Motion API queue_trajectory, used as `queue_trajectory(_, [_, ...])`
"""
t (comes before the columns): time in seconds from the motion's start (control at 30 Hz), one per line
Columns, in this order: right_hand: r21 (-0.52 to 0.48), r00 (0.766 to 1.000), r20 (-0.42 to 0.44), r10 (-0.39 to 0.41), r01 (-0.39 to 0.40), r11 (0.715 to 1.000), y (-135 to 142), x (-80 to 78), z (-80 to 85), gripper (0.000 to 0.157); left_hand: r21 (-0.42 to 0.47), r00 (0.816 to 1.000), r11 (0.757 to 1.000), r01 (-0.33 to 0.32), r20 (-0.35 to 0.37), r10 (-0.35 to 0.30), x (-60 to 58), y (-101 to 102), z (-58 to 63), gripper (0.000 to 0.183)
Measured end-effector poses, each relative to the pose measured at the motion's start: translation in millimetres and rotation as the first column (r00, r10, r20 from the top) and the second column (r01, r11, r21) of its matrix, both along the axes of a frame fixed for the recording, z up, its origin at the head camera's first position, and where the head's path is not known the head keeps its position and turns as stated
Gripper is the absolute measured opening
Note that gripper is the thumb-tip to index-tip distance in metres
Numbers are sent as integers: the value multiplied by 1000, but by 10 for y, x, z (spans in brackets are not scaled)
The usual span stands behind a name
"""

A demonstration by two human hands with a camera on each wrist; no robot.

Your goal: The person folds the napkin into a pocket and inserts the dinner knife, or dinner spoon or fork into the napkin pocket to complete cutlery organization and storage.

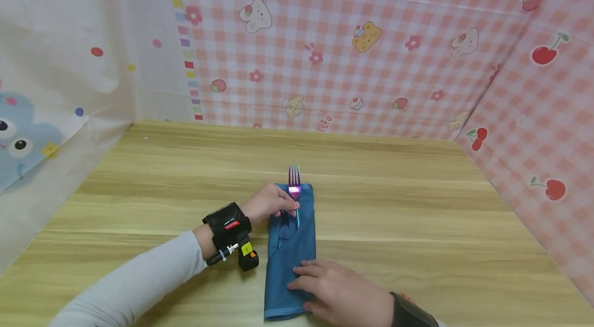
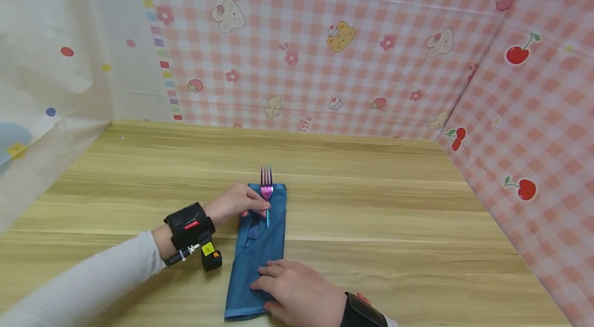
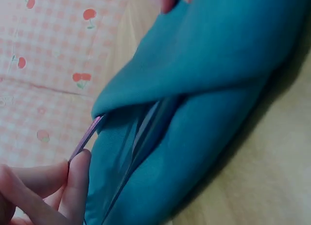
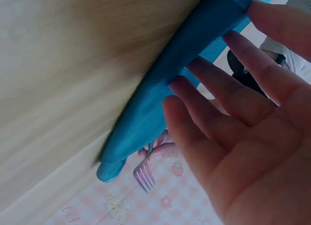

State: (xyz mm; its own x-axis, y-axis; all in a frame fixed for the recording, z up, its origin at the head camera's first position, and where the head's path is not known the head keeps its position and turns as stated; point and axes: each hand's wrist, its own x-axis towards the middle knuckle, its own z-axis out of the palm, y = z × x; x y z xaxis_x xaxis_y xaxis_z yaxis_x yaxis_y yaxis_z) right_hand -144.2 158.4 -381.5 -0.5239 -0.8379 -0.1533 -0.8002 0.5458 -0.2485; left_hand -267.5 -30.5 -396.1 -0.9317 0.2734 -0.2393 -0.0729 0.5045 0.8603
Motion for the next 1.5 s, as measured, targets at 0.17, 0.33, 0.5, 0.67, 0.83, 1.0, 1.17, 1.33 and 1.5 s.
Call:
queue_trajectory(0.17, [3,998,-51,22,-22,1000,-16,6,2,34,-31,999,998,48,12,-47,43,-18,14,18])
queue_trajectory(0.33, [-30,999,-30,-41,40,999,13,-24,-3,44,-59,990,988,141,38,-138,132,33,3,17])
queue_trajectory(0.5, [-42,991,77,-112,116,992,8,-69,10,54,-65,984,989,131,127,-122,219,37,9,14])
queue_trajectory(0.67, [-45,986,104,-127,132,990,8,-64,9,53,-154,978,967,201,91,-189,270,33,55,19])
queue_trajectory(0.83, [-43,989,100,-112,117,992,3,-58,16,48,-409,917,894,184,-255,-306,260,74,176,29])
queue_trajectory(1.0, [-36,988,101,-116,120,992,-15,-42,14,47,-538,739,836,-104,-605,-298,59,142,213,12])
queue_trajectory(1.17, [-26,983,131,-126,131,991,-25,-32,-1,48,-545,759,836,-63,-570,-315,-59,178,141,10])
queue_trajectory(1.33, [-32,985,116,-128,132,991,-9,-41,15,48,-523,775,852,-34,-552,-309,-48,190,154,12])
queue_trajectory(1.5, [-39,988,114,-108,113,993,14,-69,30,46,-482,829,876,26,-479,-289,-44,115,216,13])
